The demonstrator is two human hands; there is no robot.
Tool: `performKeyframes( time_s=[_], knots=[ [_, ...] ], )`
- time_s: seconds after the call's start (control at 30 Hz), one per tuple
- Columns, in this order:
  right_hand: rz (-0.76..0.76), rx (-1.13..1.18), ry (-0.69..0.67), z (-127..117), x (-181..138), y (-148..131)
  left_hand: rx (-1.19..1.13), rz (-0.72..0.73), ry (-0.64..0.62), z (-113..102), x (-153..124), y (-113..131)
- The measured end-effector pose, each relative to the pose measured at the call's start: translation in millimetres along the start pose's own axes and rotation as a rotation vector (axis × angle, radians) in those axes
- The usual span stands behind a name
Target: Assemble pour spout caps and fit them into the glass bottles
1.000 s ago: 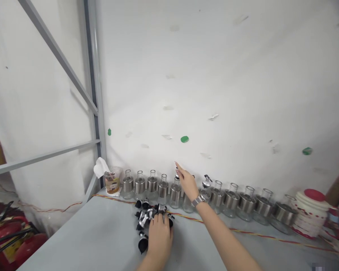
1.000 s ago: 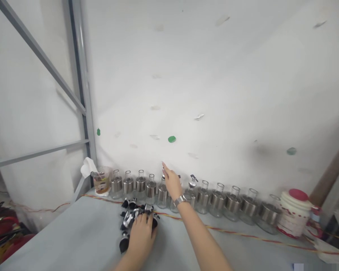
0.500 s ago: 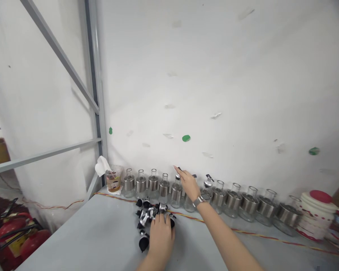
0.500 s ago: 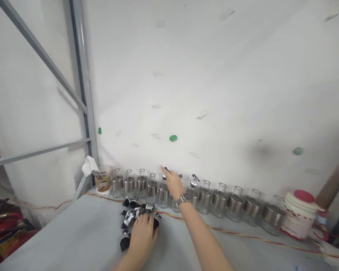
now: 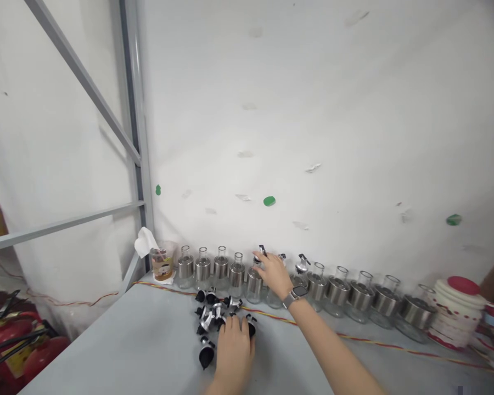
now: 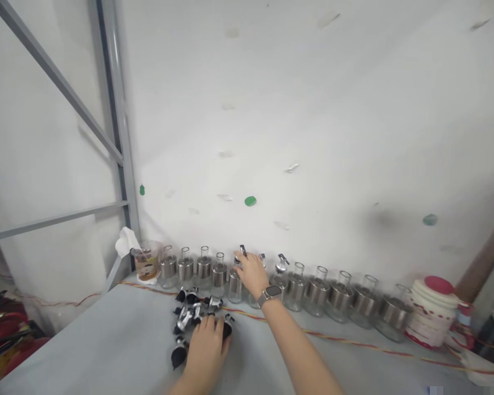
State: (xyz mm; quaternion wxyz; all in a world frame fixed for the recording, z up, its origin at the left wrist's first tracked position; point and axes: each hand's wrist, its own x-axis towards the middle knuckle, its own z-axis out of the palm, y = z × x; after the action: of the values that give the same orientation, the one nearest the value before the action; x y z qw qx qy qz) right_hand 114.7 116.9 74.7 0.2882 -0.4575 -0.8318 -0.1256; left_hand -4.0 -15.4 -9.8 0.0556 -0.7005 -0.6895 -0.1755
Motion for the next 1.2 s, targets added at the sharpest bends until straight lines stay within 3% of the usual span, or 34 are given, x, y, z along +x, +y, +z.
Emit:
performKeyframes(
  time_s=[0.6, 0.8, 0.9, 0.97, 1.1, 1.2],
  knots=[
    [-0.010, -0.039, 0.013, -2, -7, -11, -0.019, 0.076, -0.008, 5, -6, 5],
    [-0.013, -0.013, -0.080, -34, -6, -14, -0.026, 0.127, 0.007, 4, -9, 7],
    [0.019, -0.007, -0.044, -57, -27, -19, -0.033, 0.107, 0.039, 2, -11, 8],
    [0.120, 0.022, 0.031, -64, -52, -26, -0.040, 0.089, 0.069, 1, -11, 7],
    [0.168, 0.296, 0.048, -52, -111, -53, -0.038, 0.059, 0.109, 0, -9, 4],
    [0.157, 0.449, 0.044, -35, -145, -90, -0.023, 0.053, 0.116, 0, -6, 1]
  ],
)
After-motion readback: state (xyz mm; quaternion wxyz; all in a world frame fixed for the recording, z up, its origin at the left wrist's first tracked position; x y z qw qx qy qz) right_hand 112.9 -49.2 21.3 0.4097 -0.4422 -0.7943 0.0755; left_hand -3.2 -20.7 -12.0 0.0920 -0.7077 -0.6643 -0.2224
